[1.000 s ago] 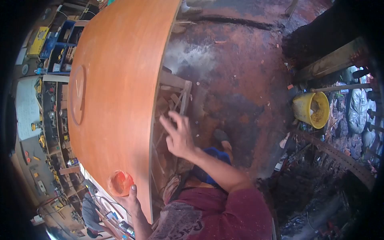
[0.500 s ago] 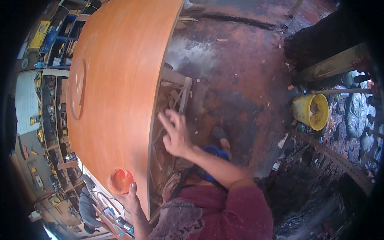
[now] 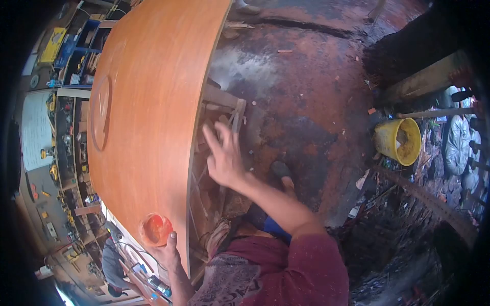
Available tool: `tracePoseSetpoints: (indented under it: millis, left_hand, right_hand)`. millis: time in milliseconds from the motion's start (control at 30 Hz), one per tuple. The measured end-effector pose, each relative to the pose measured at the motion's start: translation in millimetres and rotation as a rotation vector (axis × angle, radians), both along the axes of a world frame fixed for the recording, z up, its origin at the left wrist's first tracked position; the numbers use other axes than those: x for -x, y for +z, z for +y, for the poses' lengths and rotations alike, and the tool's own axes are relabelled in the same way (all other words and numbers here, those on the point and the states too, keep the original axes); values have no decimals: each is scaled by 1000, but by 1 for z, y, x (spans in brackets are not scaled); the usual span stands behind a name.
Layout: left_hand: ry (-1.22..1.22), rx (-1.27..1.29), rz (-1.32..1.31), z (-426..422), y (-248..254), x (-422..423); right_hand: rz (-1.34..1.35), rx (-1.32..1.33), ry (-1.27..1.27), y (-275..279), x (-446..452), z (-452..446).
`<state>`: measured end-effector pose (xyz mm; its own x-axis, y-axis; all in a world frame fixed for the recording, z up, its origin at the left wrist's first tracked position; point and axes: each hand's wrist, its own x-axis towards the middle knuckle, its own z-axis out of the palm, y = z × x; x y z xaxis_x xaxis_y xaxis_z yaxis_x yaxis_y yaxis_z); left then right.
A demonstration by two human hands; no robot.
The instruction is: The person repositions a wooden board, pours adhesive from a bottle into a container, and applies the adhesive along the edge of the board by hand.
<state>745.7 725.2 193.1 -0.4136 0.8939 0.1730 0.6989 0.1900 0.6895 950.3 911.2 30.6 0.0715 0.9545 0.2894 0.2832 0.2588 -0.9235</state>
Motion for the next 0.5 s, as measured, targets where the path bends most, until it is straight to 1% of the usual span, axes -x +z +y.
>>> tracePoseSetpoints:
  millis: [100, 167, 267, 333, 400, 433, 500]
  left_hand:
    - [10, 15, 5, 2, 5, -10]
    - [25, 13, -11, -1, 5, -11]
    - [42, 16, -1, -5, 3, -9]
    - [52, 23, 20, -9, 1, -5]
    - [58, 28, 52, -13, 0, 0]
    - [57, 23, 39, -14, 0, 0]
    - [53, 12, 14, -12, 0, -2]
  right_hand:
    - [1, -52, -24, 1, -20, 60]
    - [-48, -67, -37, -3, -18, 76]
    - [16, -52, 76, -6, -3, 52]
    - [10, -102, 127, -11, 7, 10]
    - [25, -60, 261, -11, 13, -38]
    - [-4, -84, 303, -12, 16, -52]
    - [31, -111, 228, -12, 13, -48]
